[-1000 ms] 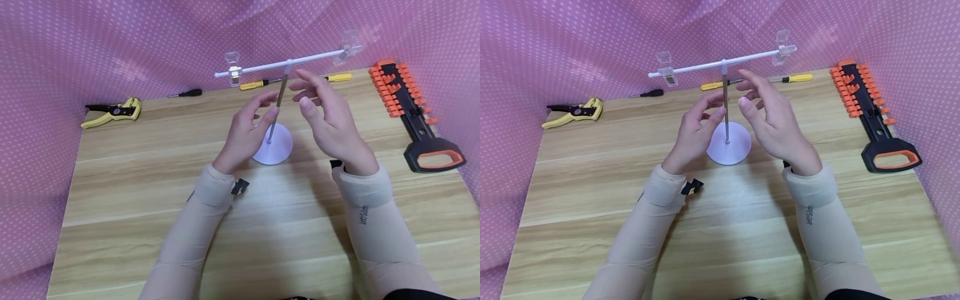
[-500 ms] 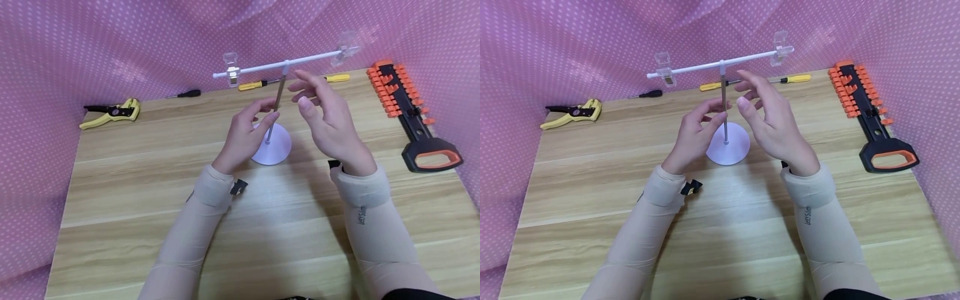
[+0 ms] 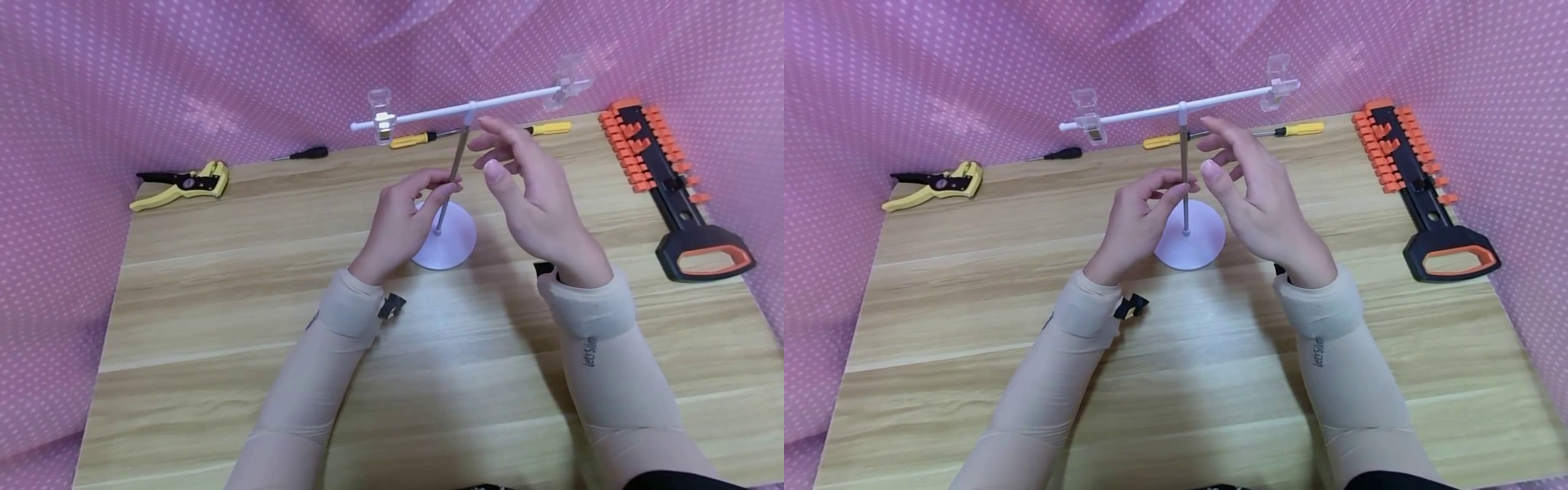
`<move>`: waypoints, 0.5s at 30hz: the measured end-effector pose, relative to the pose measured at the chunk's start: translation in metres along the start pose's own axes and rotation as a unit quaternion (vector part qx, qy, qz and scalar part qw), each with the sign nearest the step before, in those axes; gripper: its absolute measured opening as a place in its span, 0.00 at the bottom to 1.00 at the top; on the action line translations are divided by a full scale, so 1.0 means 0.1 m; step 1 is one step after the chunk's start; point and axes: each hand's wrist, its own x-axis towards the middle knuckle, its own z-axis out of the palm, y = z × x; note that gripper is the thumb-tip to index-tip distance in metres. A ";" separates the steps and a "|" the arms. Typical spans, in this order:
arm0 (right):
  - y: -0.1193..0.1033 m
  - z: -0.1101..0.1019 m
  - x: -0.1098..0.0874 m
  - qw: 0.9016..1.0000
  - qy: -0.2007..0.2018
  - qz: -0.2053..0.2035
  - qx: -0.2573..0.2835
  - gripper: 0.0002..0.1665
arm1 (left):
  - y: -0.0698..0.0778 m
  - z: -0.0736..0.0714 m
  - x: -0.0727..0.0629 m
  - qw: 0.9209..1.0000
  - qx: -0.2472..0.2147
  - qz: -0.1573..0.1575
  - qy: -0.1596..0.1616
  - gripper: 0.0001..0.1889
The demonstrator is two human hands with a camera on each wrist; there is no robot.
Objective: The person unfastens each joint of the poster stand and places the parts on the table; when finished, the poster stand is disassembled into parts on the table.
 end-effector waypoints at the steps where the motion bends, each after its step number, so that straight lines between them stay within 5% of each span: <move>1: 0.00 0.01 0.00 1.000 -0.001 0.002 0.002 0.46 | 0.00 0.00 0.00 1.000 0.000 0.000 -0.001 0.11; 15: -0.03 0.02 0.01 0.998 0.004 0.013 0.065 0.35 | -0.01 0.02 -0.01 1.000 -0.010 0.013 -0.011 0.11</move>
